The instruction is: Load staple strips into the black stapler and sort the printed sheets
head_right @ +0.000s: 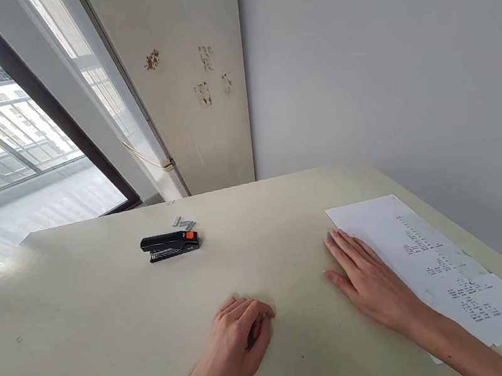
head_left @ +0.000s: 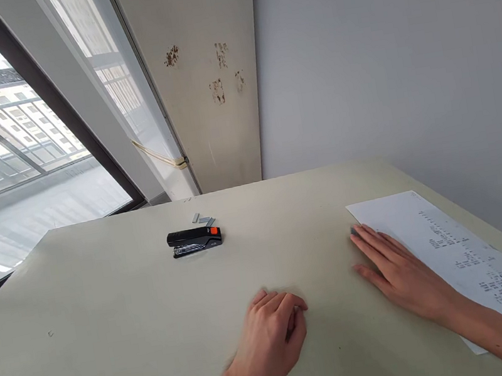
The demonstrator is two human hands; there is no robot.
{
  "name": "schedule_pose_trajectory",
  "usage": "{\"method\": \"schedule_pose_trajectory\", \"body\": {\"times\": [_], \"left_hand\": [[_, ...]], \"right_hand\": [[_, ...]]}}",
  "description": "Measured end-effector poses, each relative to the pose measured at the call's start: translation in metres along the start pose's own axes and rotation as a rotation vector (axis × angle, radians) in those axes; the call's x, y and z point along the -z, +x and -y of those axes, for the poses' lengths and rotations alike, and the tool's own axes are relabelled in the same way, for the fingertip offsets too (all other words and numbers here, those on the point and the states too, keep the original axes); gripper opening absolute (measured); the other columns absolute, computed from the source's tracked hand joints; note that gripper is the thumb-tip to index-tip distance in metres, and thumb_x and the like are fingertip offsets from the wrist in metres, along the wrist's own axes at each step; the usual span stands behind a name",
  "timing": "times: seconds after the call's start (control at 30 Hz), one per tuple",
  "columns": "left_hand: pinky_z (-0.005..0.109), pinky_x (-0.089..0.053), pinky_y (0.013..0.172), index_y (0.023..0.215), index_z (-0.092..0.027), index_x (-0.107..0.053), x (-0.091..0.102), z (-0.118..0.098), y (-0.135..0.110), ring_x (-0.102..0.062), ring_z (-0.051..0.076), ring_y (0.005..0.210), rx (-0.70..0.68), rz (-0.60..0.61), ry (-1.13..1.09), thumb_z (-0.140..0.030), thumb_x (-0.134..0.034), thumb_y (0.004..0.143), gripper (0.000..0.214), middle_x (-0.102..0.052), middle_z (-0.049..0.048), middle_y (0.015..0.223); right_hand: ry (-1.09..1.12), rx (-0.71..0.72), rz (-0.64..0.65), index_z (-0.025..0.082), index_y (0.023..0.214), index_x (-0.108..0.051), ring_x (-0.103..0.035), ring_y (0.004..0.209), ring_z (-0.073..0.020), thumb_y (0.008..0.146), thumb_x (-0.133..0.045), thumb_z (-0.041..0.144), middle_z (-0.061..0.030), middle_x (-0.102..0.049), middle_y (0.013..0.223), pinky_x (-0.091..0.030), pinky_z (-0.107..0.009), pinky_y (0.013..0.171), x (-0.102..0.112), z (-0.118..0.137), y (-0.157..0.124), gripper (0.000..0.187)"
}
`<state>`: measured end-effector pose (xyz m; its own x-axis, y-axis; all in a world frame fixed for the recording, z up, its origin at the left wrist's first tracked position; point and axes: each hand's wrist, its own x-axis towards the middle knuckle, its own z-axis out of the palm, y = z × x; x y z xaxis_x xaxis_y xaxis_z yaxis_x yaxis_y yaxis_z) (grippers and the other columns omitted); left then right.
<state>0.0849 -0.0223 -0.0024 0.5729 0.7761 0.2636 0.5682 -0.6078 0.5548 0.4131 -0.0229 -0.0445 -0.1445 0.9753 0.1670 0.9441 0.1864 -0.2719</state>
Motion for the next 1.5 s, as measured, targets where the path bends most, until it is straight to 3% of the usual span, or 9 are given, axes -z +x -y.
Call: {"method": "schedule_pose_trajectory", "body": {"times": [0.27,0.5,0.63,0.83,0.93,1.07,1.17,1.3,1.5], "left_hand": [[0.031,-0.045,0.072,0.100,-0.022,-0.064,-0.001,0.001,0.000,-0.063,0.015,0.065,-0.018,-0.003,-0.011,-0.009,-0.048,0.098,0.020,-0.068,-0.0024,0.073],[0.030,-0.042,0.072,0.099,-0.023,-0.062,-0.004,0.003,-0.001,-0.065,0.014,0.067,-0.015,-0.032,-0.013,-0.007,-0.052,0.095,0.019,-0.069,-0.0040,0.074],[0.030,-0.043,0.073,0.100,-0.024,-0.062,-0.005,0.004,-0.004,-0.065,0.014,0.068,-0.012,-0.030,-0.030,-0.007,-0.053,0.094,0.020,-0.070,-0.0051,0.076],[0.031,-0.041,0.071,0.096,-0.023,-0.062,-0.004,0.004,-0.005,-0.064,0.014,0.066,-0.005,-0.033,-0.029,-0.007,-0.053,0.094,0.019,-0.072,-0.0040,0.078],[0.031,-0.042,0.071,0.096,-0.023,-0.061,-0.005,0.005,-0.005,-0.064,0.014,0.065,-0.005,-0.041,-0.039,-0.007,-0.052,0.094,0.019,-0.073,-0.0036,0.079],[0.031,-0.043,0.071,0.096,-0.023,-0.062,-0.007,0.006,-0.007,-0.064,0.014,0.065,-0.007,-0.047,-0.038,-0.007,-0.051,0.094,0.019,-0.074,-0.0039,0.079],[0.032,-0.043,0.071,0.096,-0.023,-0.063,-0.008,0.007,-0.006,-0.066,0.014,0.066,-0.004,-0.040,-0.034,-0.008,-0.053,0.094,0.019,-0.074,-0.0041,0.079],[0.033,-0.046,0.072,0.098,-0.023,-0.063,-0.006,0.006,-0.003,-0.066,0.014,0.067,0.011,-0.016,-0.030,-0.008,-0.053,0.095,0.019,-0.073,-0.0037,0.079],[0.038,-0.056,0.086,0.112,-0.023,-0.062,-0.003,-0.021,0.002,-0.068,0.022,0.100,-0.096,-0.069,-0.036,-0.009,-0.052,0.098,0.022,-0.073,0.0065,0.108]], "right_hand": [[0.137,0.300,0.085,0.010,0.166,-0.037,-0.027,0.162,-0.0298,0.113,-0.036,0.043,-0.0197,-0.032,0.173,-0.024,-0.058,0.133,-0.021,0.063,0.079,0.063],[0.199,0.522,0.133,0.011,0.165,-0.038,-0.025,0.164,-0.0236,0.110,-0.039,0.038,-0.0133,-0.031,0.174,-0.017,-0.047,0.136,-0.062,0.158,0.183,0.061],[0.248,0.546,0.132,0.017,0.171,-0.023,-0.021,0.164,-0.0197,0.112,-0.034,0.036,-0.0091,-0.022,0.178,-0.019,-0.045,0.135,-0.069,0.178,0.205,0.063],[0.240,0.423,0.083,0.027,0.172,-0.022,-0.024,0.164,-0.0249,0.112,-0.034,0.048,-0.0071,-0.025,0.178,-0.025,-0.049,0.134,-0.025,0.082,0.160,0.065],[0.184,0.268,0.036,0.027,0.171,-0.027,-0.030,0.161,-0.0352,0.111,-0.035,0.053,-0.0113,-0.029,0.176,-0.027,-0.064,0.130,0.005,-0.003,0.112,0.066],[0.074,-0.039,0.032,0.033,0.169,-0.032,-0.030,0.160,-0.0332,0.109,-0.039,0.056,-0.0065,-0.033,0.175,-0.028,-0.054,0.132,0.026,-0.106,0.037,0.065],[0.103,-0.053,0.052,0.034,0.169,-0.031,-0.024,0.161,-0.0326,0.109,-0.043,0.053,-0.0068,-0.033,0.174,-0.027,-0.053,0.132,0.025,-0.145,-0.012,0.065],[0.161,-0.061,-0.001,0.040,0.166,-0.038,-0.023,0.161,-0.0323,0.109,-0.041,0.052,-0.0021,-0.031,0.174,-0.015,-0.054,0.136,0.015,-0.127,-0.041,0.059],[0.611,-0.372,0.090,0.042,0.166,-0.036,-0.011,0.165,-0.0277,0.105,-0.033,0.070,0.0086,-0.027,0.176,-0.010,-0.057,0.135,0.006,0.009,-0.025,0.067]]}}
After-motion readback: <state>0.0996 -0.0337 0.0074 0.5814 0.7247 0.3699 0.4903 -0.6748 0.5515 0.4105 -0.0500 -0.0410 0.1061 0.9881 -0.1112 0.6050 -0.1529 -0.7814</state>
